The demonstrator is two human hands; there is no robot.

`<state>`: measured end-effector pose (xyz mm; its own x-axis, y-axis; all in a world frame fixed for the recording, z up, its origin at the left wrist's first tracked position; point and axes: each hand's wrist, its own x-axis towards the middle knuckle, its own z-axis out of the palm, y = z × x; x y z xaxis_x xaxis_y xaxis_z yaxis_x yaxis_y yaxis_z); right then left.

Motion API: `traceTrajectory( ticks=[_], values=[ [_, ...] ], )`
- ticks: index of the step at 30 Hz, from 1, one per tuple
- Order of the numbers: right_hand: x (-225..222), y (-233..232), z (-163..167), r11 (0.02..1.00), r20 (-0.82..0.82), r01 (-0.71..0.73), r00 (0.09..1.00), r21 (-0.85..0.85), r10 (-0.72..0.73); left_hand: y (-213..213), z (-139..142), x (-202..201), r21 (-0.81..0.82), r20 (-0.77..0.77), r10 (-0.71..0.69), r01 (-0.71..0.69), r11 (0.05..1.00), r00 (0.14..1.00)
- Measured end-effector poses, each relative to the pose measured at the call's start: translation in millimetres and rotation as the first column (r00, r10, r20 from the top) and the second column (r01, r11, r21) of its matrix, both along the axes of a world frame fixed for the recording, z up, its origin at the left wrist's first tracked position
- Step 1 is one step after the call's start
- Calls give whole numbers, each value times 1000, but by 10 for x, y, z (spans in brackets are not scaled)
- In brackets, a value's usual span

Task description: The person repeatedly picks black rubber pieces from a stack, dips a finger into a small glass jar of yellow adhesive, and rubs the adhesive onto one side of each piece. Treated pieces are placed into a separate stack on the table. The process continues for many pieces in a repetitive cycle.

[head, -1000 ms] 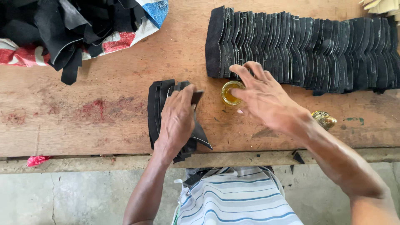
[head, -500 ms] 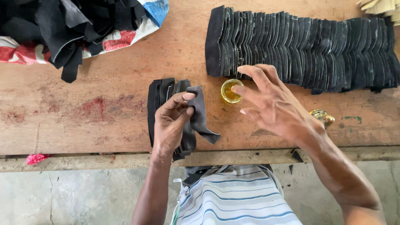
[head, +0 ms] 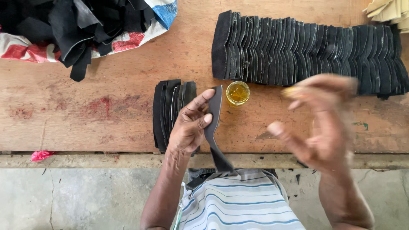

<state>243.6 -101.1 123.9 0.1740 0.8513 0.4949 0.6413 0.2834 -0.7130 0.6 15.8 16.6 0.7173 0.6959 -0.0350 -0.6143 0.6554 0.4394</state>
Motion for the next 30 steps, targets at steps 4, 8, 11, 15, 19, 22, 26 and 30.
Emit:
traceTrajectory(
  ticks=[4, 8, 11, 15, 19, 22, 26, 30],
  values=[
    [-203, 103, -284, 938, 16, -293, 954, -188, 301, -77, 37, 13, -56, 21, -50, 51, 997, 999],
    [-233, 182, -329, 894, -47, -363, 930, -264, 364, -106, 66, -5, -54, 49, -93, 96, 994, 994],
    [-231, 215, -296, 868, -91, -380, 924, -321, 371, -101, 72, -8, -40, 17, -98, 98, 994, 995],
    [-247, 243, -318, 858, -113, -373, 927, -353, 357, -98, 59, 5, -36, -11, -91, 91, 995, 996],
    [-248, 213, -352, 878, -86, -385, 922, -284, 376, -98, 57, 25, -7, 49, -87, 87, 996, 995],
    [-289, 179, -359, 875, -53, -346, 936, -339, 349, -85, 78, 50, -33, 55, -75, 77, 996, 996],
    [-349, 159, -346, 886, 41, -305, 940, -349, 340, -68, 131, 85, -18, 45, -58, 58, 998, 997],
    [-371, 130, -357, 910, 149, -268, 933, -316, 327, -82, 180, 107, 16, 43, -34, 33, 999, 998]
  ],
)
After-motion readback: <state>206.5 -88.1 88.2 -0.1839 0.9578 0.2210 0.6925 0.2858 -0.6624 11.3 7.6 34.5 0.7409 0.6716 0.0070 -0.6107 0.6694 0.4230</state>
